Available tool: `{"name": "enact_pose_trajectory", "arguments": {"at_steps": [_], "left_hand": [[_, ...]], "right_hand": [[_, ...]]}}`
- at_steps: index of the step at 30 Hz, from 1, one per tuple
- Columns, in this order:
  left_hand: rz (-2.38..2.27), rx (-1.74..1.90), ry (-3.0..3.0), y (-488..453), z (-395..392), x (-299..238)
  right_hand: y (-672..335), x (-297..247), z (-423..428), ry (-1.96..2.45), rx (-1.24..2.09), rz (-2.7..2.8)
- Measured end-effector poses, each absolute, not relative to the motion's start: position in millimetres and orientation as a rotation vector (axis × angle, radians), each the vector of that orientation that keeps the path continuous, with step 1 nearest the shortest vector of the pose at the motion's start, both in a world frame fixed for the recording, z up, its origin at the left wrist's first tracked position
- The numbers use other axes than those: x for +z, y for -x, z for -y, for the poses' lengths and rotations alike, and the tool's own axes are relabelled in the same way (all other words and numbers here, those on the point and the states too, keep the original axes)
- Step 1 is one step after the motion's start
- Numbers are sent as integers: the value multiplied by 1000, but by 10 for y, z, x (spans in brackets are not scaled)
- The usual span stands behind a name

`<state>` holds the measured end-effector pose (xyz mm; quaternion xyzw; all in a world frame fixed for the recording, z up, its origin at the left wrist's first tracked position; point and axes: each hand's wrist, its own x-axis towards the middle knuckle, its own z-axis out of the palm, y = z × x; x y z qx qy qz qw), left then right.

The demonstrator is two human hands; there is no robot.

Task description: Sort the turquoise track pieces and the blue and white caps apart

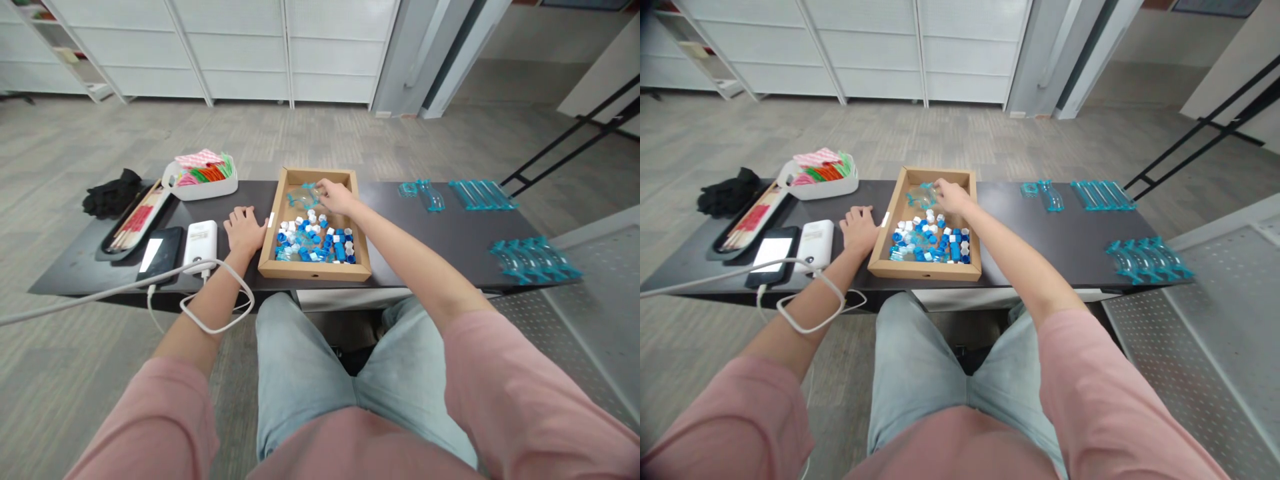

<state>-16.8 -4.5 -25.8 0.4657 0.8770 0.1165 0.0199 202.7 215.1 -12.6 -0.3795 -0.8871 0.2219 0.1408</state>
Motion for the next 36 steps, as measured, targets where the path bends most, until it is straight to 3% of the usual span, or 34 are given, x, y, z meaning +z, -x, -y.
{"name": "enact_pose_trajectory", "arguments": {"at_steps": [8, 12, 16, 24, 36], "left_hand": [[-2721, 376, -1437, 115, 76, -190], [-2720, 368, -1407, 121, 83, -171], [-2648, 370, -1426, 153, 99, -156], [-2687, 258, -1414, 220, 55, -220], [-2803, 158, -1384, 292, -37, -343]], "right_hand": [[-2380, 26, -2024, 869, 1430, 1923], [-2913, 121, -1930, 910, 1513, 1717], [-3639, 56, -1900, 1009, 1402, 1706], [-5146, -266, -1717, 1521, 716, 2053], [-6002, -367, -1435, 1737, 445, 2176]]}}
